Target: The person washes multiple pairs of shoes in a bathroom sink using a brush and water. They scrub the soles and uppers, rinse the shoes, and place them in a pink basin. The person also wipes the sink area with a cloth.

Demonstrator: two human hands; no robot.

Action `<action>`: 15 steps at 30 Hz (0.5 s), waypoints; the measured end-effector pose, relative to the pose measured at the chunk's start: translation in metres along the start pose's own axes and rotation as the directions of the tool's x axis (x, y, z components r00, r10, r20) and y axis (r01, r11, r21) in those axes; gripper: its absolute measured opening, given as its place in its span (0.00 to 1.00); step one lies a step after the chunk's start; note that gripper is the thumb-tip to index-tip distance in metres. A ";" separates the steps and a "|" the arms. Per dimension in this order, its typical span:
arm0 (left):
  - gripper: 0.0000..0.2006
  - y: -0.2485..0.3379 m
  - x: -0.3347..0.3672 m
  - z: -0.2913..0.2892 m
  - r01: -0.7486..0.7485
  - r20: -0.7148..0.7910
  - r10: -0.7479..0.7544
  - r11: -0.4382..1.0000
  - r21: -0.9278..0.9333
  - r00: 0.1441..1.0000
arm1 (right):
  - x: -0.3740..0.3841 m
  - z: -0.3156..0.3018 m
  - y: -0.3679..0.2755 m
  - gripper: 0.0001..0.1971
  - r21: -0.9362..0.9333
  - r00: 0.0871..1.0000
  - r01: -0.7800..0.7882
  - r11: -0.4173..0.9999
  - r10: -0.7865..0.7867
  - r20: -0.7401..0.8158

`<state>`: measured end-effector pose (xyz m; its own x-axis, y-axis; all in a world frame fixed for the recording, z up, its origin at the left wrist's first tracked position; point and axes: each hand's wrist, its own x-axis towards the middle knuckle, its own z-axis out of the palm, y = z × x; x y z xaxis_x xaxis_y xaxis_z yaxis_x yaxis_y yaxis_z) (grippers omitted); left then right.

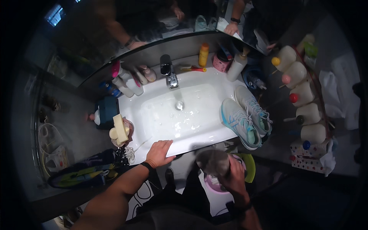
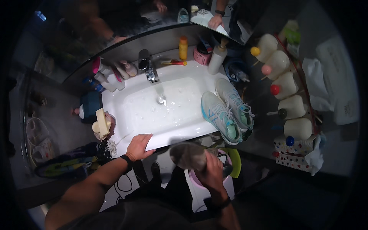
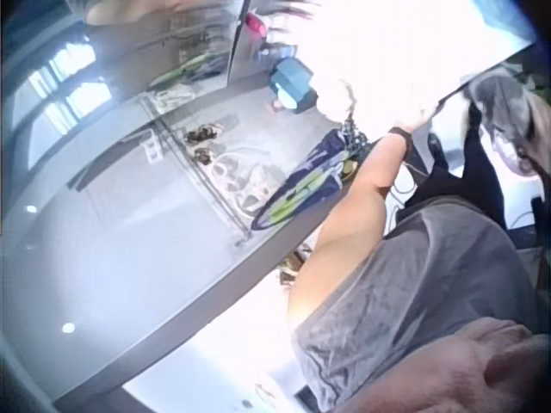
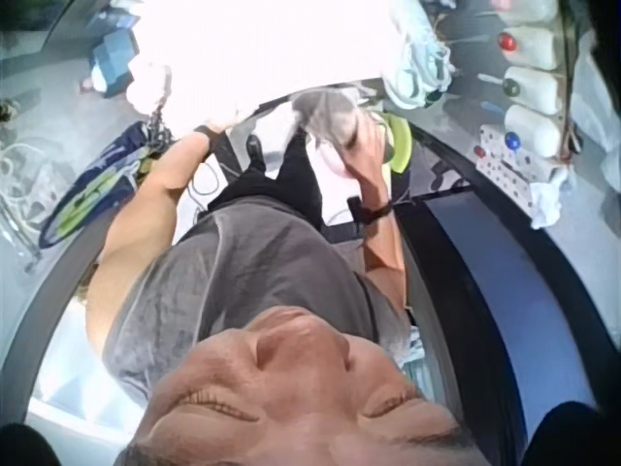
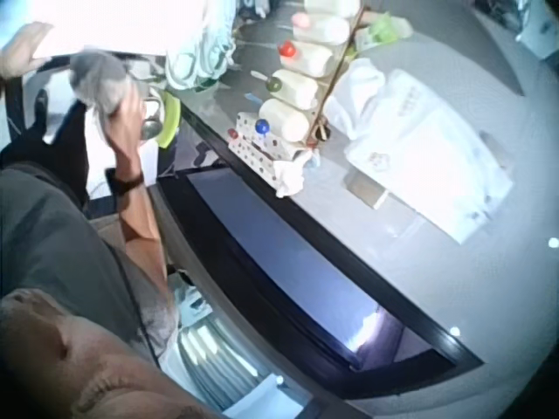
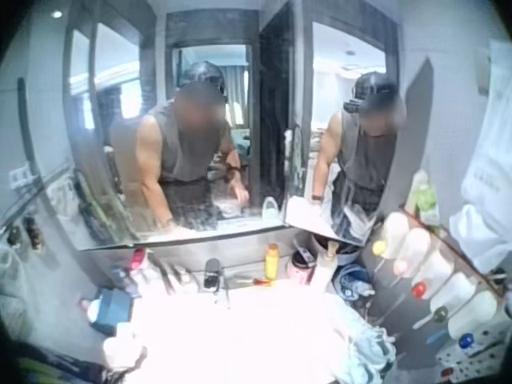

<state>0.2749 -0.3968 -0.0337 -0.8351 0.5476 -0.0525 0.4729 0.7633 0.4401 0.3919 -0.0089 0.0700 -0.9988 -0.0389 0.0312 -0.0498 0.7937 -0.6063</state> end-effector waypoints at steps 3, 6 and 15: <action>0.40 -0.004 -0.002 0.000 0.012 0.009 -0.012 1.000 -0.003 1.000 | 0.097 0.026 -0.042 0.42 -0.032 0.988 0.142 0.989 -0.144 -0.054; 0.41 -0.006 -0.003 0.000 0.020 0.011 -0.020 1.000 -0.004 1.000 | 0.180 0.074 -0.060 0.41 -0.064 0.968 0.250 0.966 -0.249 0.016; 0.39 -0.007 0.002 0.002 0.035 0.034 -0.033 0.997 -0.070 0.999 | 0.196 0.125 -0.003 0.20 0.107 0.879 0.466 0.878 -0.473 0.051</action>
<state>0.2705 -0.4004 -0.0385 -0.8401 0.5335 -0.0977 0.4223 0.7563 0.4996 0.1957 -0.0950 -0.0215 -0.8548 -0.4407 0.2740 -0.5097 0.6141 -0.6025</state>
